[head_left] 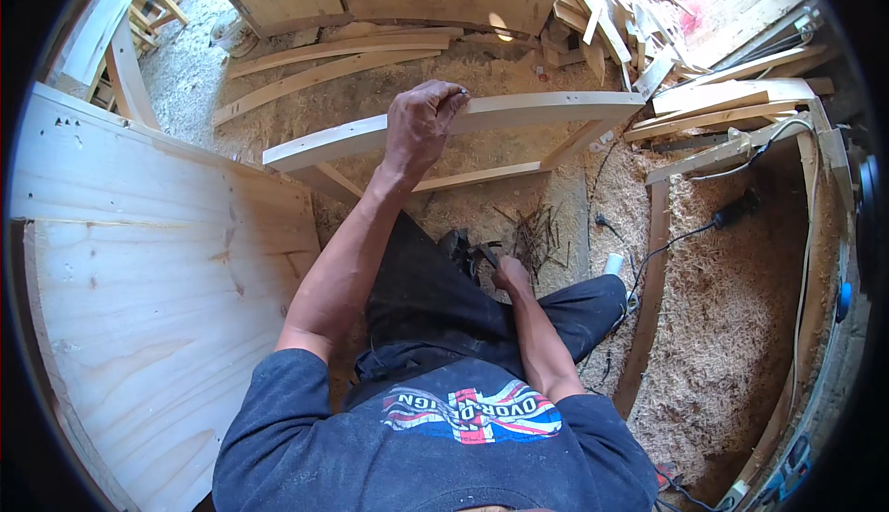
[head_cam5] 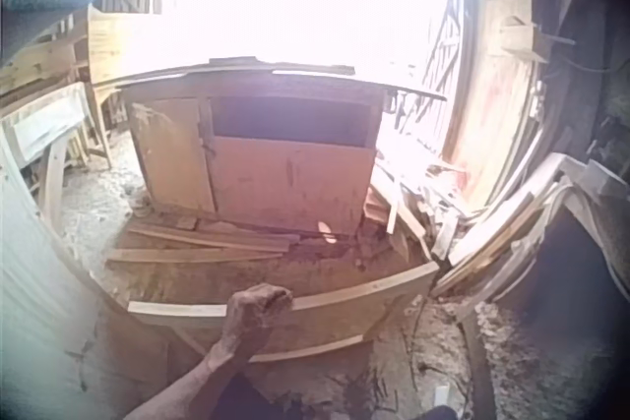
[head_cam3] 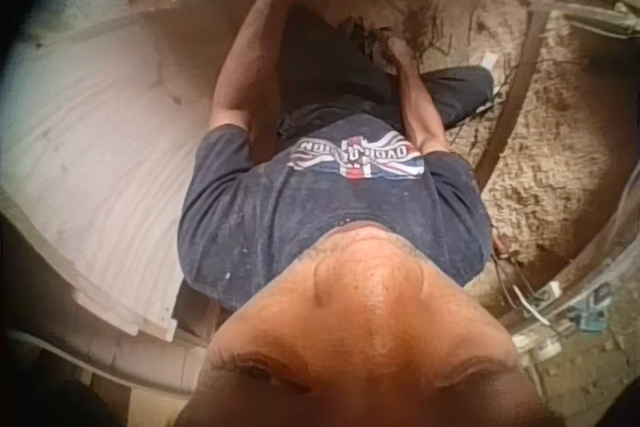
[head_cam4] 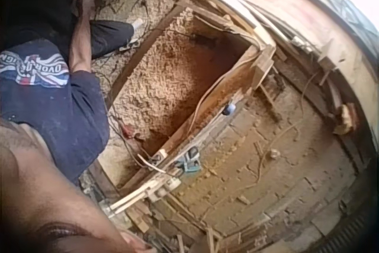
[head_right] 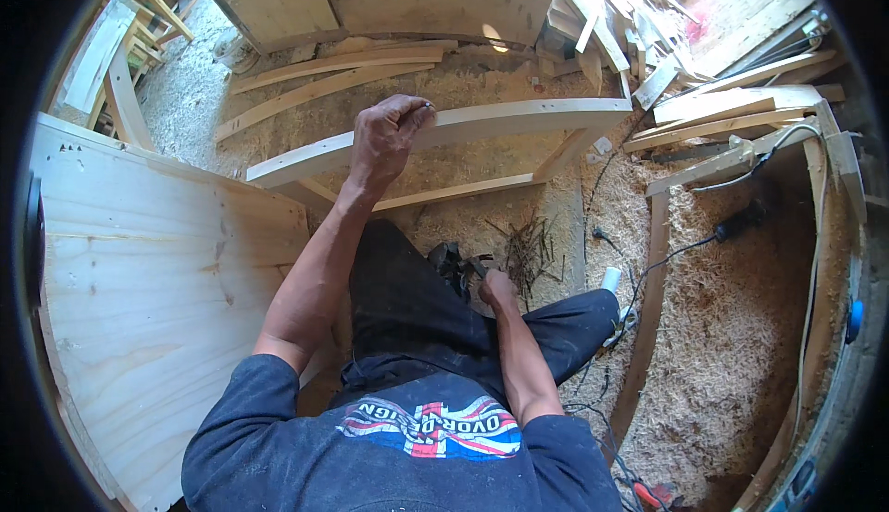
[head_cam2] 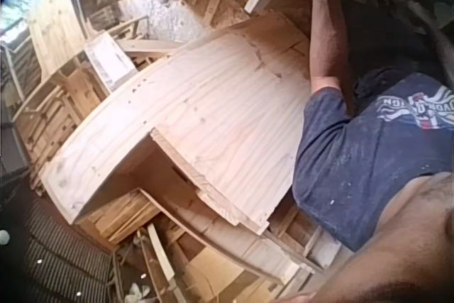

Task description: Build a wooden frame using glue and nails, then test the fit inside a wooden cabinet.

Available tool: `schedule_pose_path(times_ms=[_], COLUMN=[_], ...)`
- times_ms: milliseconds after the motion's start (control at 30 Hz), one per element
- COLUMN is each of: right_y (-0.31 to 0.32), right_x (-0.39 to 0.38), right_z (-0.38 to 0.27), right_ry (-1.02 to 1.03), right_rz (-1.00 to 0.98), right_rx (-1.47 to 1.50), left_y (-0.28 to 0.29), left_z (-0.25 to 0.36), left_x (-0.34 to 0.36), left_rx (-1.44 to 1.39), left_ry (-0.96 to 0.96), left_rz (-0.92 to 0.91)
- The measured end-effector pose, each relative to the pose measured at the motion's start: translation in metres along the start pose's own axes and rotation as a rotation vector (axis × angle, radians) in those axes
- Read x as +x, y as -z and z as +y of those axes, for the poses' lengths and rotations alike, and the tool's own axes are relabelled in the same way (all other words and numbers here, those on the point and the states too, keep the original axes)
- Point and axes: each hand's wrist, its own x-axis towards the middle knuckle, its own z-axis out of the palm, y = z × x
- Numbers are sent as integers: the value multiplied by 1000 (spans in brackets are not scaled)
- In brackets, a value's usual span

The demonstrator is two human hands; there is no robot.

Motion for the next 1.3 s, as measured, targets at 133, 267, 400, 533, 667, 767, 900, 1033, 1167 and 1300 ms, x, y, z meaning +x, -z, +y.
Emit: schedule_pose_path(times_ms=[133, 267, 400, 533, 667, 767, 900, 1033, 1167, 1300], right_y=[23, 106, 197, 258, 298, 304, 296, 291, 301, 296], right_x=[-17, -96, -180, -212, -226, -234, -238, -231, -242, -243], right_z=[17, 4, -20, -30, -68, -88, -95, -91, -94, -96], right_ry=[220, 512, 574, 632, 895, 911, 787, 672, 851, 795], right_rz=[490, 683, 763, 915, 1132, 1203, 953, 824, 1141, 1091], right_rx=[401, 869, 984, 549, 271, 157, 122, 58, 176, 118], left_y=[2, 8, 9, 9, 13, 13, 13, 14, 15, 14], left_z=[-5, -7, -4, -3, -6, -10, -5, -10, -14, -17], left_x=[2, 1, 1, 1, -3, -3, -2, -2, 0, -4], left_rx=[-36, -19, -26, -32, -43, -29, -37, -19, -65, -76], left_ry=[-20, -34, -35, -11, -45, -114, -146, -164, -149, -182], left_rz=[-8, -24, -33, -96, -89, -104, -136, -183, -194, -194])
